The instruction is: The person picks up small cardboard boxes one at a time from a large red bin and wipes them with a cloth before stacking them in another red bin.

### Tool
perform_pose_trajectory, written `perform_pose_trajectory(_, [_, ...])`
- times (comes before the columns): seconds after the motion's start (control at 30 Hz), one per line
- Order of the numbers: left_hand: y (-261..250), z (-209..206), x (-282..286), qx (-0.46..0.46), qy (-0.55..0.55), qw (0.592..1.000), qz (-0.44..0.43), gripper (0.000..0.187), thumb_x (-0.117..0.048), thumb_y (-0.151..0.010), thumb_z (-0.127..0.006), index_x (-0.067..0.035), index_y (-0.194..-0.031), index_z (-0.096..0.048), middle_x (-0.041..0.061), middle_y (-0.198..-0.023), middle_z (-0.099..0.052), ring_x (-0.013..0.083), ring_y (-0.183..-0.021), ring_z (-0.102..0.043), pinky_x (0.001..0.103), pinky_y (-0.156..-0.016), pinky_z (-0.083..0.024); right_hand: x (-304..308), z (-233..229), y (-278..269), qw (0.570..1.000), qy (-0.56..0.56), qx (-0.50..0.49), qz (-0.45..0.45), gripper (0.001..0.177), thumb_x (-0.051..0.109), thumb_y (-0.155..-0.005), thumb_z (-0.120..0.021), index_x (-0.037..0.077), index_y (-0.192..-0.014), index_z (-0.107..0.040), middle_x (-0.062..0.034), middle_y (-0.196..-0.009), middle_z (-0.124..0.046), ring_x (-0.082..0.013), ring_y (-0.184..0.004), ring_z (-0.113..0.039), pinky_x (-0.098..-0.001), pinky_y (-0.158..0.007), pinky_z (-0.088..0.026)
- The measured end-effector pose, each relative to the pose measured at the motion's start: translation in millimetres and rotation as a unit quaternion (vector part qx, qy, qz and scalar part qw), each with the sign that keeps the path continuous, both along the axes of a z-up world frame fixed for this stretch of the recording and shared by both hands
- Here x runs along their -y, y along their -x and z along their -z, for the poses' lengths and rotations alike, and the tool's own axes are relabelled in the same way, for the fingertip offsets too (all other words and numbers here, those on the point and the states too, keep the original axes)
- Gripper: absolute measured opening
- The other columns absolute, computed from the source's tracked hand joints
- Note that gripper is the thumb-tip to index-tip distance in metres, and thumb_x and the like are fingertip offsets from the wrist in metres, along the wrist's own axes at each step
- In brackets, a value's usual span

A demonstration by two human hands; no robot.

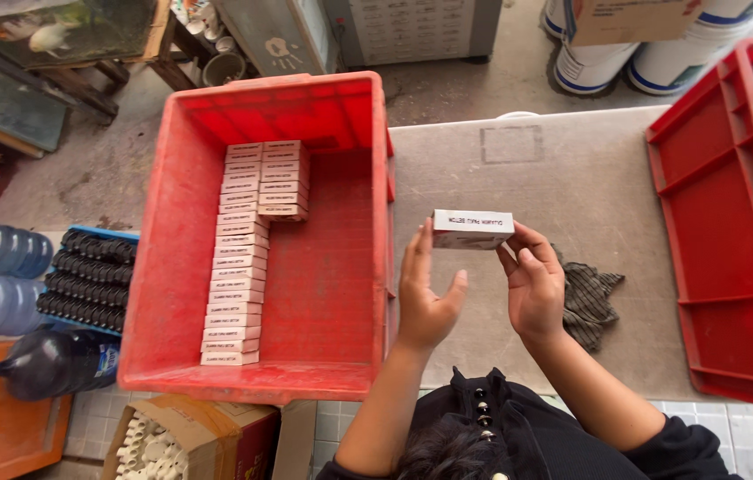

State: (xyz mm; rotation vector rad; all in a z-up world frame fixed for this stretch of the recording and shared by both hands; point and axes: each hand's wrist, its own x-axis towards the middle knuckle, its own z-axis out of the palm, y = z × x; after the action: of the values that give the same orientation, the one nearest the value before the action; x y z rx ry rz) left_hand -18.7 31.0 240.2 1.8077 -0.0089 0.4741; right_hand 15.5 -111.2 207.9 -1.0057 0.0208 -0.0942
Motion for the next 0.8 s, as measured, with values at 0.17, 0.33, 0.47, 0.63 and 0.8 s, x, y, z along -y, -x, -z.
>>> perform_pose_trajectory(0.17, [5.3, -11.8, -77.5, 0.01, 0.048, 0.996, -0.072, 0.072, -0.001, -0.08, -0.063, 0.001, -0.146, -0.036, 0.025, -0.148, -0.038, 0.0419, -0.141, -0.027, 0.052, -0.116, -0.021, -80.2, -15.0, -2.6, 0.991, 0.095, 0.063, -0.069, 0.037, 0.005, -0.092, -0.049, -0.002, -0.128, -0.055, -0.0133, -0.13, -0.052, -0.0224, -0.128, -0.047, -0.0405, -0.114, -0.035])
perform_pose_trajectory(0.33, [-1.4, 22.0, -168.9, -0.077, 0.197, 0.958, -0.193, 0.079, -0.001, -0.082, -0.062, -0.011, -0.152, -0.027, 0.02, -0.154, -0.029, 0.0331, -0.145, -0.023, 0.05, -0.117, -0.021, -191.8, -33.1, -10.1, 0.948, 0.175, -0.022, -0.266, 0.048, 0.011, -0.094, -0.051, 0.006, -0.141, -0.049, -0.021, -0.137, -0.049, -0.0332, -0.134, -0.043, -0.048, -0.112, -0.032])
perform_pose_trajectory(0.47, [-26.1, 99.5, -251.4, -0.204, 0.163, 0.914, -0.311, 0.081, -0.012, -0.07, -0.07, -0.009, -0.145, -0.039, 0.024, -0.142, -0.04, 0.0341, -0.137, -0.038, 0.043, -0.115, -0.03, -288.3, -22.6, -20.3, 0.902, 0.2, -0.228, -0.309, 0.055, 0.025, -0.093, -0.055, 0.012, -0.145, -0.045, -0.0183, -0.143, -0.045, -0.0325, -0.137, -0.039, -0.0509, -0.109, -0.027])
perform_pose_trajectory(0.63, [-85.0, 237.8, -320.9, -0.305, 0.217, 0.858, -0.351, 0.087, -0.019, -0.065, -0.067, -0.026, -0.147, -0.04, 0.014, -0.143, -0.045, 0.0327, -0.135, -0.042, 0.049, -0.108, -0.032, -374.3, 110.4, -59.4, 0.894, 0.158, -0.372, -0.191, 0.062, 0.033, -0.091, -0.059, 0.003, -0.143, -0.043, -0.0207, -0.147, -0.036, -0.0332, -0.143, -0.027, -0.0538, -0.114, -0.019])
perform_pose_trajectory(0.8, [-102.8, 258.5, -323.3, -0.27, 0.31, 0.844, -0.345, 0.082, -0.018, -0.07, -0.066, -0.025, -0.148, -0.04, 0.013, -0.144, -0.044, 0.0324, -0.134, -0.043, 0.05, -0.11, -0.029, -401.5, 150.9, -83.9, 0.912, 0.129, -0.361, -0.148, 0.053, 0.034, -0.094, -0.054, 0.003, -0.137, -0.049, -0.0175, -0.145, -0.043, -0.0297, -0.138, -0.036, -0.0514, -0.115, -0.018])
